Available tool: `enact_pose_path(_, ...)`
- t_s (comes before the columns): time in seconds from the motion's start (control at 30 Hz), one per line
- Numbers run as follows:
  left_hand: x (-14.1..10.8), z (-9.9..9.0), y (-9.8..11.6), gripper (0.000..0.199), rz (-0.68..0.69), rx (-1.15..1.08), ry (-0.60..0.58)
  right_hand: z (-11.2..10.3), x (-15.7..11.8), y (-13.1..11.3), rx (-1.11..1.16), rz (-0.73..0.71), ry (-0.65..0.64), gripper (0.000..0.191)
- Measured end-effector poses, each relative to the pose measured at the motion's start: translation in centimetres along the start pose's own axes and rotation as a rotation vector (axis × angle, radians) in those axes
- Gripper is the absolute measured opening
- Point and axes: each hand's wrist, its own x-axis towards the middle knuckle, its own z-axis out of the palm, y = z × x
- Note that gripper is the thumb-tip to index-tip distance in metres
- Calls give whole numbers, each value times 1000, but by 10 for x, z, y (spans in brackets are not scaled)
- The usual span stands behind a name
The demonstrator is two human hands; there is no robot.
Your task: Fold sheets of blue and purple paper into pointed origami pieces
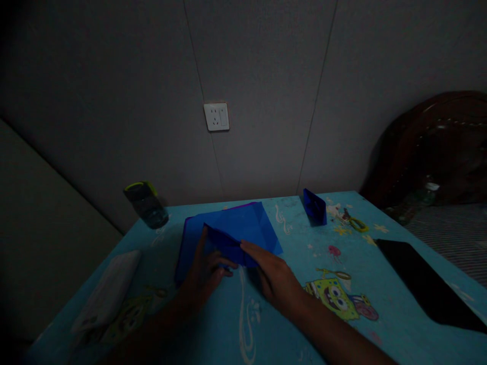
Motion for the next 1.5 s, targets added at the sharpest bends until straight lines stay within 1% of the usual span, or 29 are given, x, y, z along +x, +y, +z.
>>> enact_pose_path(0.07, 4, -1, 0, 84, 6, 35, 94, -3, -1, -2, 65, 138, 102, 43)
enact_pose_path(0.13, 8, -5, 0, 85, 29, 51, 208, -5, 0, -5, 144, 332, 229, 28)
enact_pose_path(0.2, 12, -10, -1, 89, 43, 55, 288, -8, 3, -5, 270, 491, 334, 27)
enact_pose_path(0.23, 14, -13, -2, 89, 40, 58, 320, -10, 6, -5, 350, 543, 352, 29)
enact_pose_path(0.27, 15, -15, -3, 86, 26, 63, 344, -12, 8, -4, 433, 578, 338, 32)
enact_pose_path(0.3, 15, -18, -4, 80, 3, 69, 365, -13, 10, -3, 507, 601, 295, 34)
enact_pose_path(0.37, 15, -21, -5, 65, -74, 90, 401, -16, 13, 1, 596, 621, 185, 36)
enact_pose_path(0.43, 14, -22, -4, 57, -172, 115, 402, -17, 13, 5, 595, 615, 111, 37)
enact_pose_path(0.47, 14, -22, -2, 54, -210, 128, 393, -17, 13, 7, 574, 608, 94, 36)
enact_pose_path(0.57, 15, -22, 4, 42, -244, 154, 309, -18, 11, 9, 497, 588, 42, 35)
enact_pose_path(0.63, 17, -22, 9, 35, -254, 159, 250, -20, 11, 9, 470, 581, -23, 34)
enact_pose_path(0.7, 19, -23, 11, 32, -284, 163, 198, -21, 13, 8, 467, 571, -83, 34)
enact_pose_path(0.77, 19, -24, 11, 33, -297, 184, 154, -22, 15, 8, 489, 570, -105, 34)
enact_pose_path(0.8, 20, -24, 11, 34, -294, 203, 141, -22, 15, 9, 502, 577, -95, 34)
enact_pose_path(0.87, 21, -25, 11, 35, -274, 245, 156, -24, 16, 11, 514, 611, -51, 40)
enact_pose_path(0.97, 22, -25, 11, 34, -256, 275, 228, -28, 17, 15, 488, 678, 24, 56)
enact_pose_path(1.03, 23, -25, 10, 35, -247, 293, 281, -31, 17, 16, 483, 700, 75, 61)
enact_pose_path(1.13, 23, -25, 8, 39, -229, 303, 333, -32, 19, 14, 546, 712, 161, 62)
enact_pose_path(1.2, 22, -25, 6, 40, -212, 277, 355, -31, 21, 13, 622, 737, 193, 65)
enact_pose_path(1.33, 20, -23, 7, 40, -194, 246, 416, -31, 24, 14, 714, 804, 181, 68)
enact_pose_path(1.43, 20, -22, 8, 38, -200, 236, 443, -33, 23, 16, 720, 803, 180, 63)
enact_pose_path(1.5, 20, -21, 8, 37, -211, 233, 436, -33, 22, 17, 690, 798, 216, 59)
